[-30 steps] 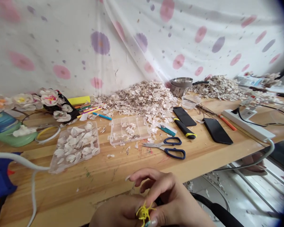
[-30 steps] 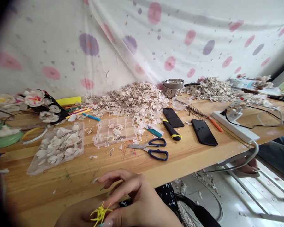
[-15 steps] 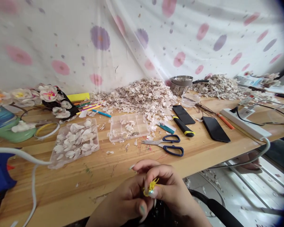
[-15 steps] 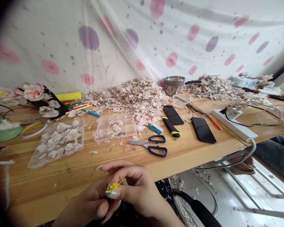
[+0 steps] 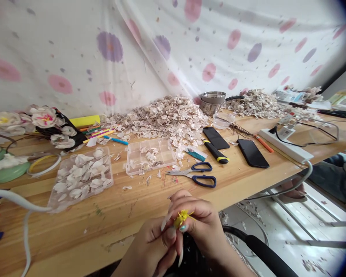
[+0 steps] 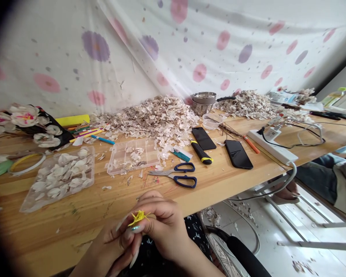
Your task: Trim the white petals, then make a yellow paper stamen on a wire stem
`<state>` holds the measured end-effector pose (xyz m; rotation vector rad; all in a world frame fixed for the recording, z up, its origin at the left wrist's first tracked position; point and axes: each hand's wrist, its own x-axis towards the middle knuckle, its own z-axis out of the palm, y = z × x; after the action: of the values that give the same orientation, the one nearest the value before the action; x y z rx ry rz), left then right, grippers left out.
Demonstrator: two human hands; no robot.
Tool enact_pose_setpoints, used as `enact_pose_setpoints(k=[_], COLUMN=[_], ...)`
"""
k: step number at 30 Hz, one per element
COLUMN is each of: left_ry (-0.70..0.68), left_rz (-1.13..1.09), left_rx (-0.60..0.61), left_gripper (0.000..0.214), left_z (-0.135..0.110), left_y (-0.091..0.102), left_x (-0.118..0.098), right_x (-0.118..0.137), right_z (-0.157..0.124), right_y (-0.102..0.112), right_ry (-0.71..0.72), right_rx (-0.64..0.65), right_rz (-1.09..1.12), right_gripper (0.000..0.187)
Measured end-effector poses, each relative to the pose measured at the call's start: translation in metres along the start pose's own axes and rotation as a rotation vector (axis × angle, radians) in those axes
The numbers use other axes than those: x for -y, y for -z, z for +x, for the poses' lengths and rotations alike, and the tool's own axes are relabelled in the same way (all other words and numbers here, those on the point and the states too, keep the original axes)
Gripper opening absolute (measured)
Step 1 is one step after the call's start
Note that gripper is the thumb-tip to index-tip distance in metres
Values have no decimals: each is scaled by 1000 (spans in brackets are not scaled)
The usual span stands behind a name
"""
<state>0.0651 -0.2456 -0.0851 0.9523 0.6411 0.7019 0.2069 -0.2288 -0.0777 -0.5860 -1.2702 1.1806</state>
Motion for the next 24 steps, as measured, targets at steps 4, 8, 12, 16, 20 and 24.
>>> enact_pose_setpoints(k=[4,8,12,16,20,24], left_ry=[35,0,-90,-136,-29,46], left_rz=[-67,-134,-212,-229,-95,-57], left_rx=[203,272,243,202,169,84], left_gripper=[56,56,46,42,56,63], left_z=[0,3,4,1,-1,-2], left_y=[7,12,11,6,4,6], left_x=[-2,1,8,4,-10,-21], right_x=[0,-1,0,-2,-10,-18], right_z=[0,0,2,3,2,4], right_y=[2,2,-2,-6,-8,-9], right_ry=[50,54,74,16,-44,-40], right_rx=[122,173,143,48,12,-15], right_rz=[-6,-22,-57,22,213,241], right_gripper=[26,29,28,21,15,14])
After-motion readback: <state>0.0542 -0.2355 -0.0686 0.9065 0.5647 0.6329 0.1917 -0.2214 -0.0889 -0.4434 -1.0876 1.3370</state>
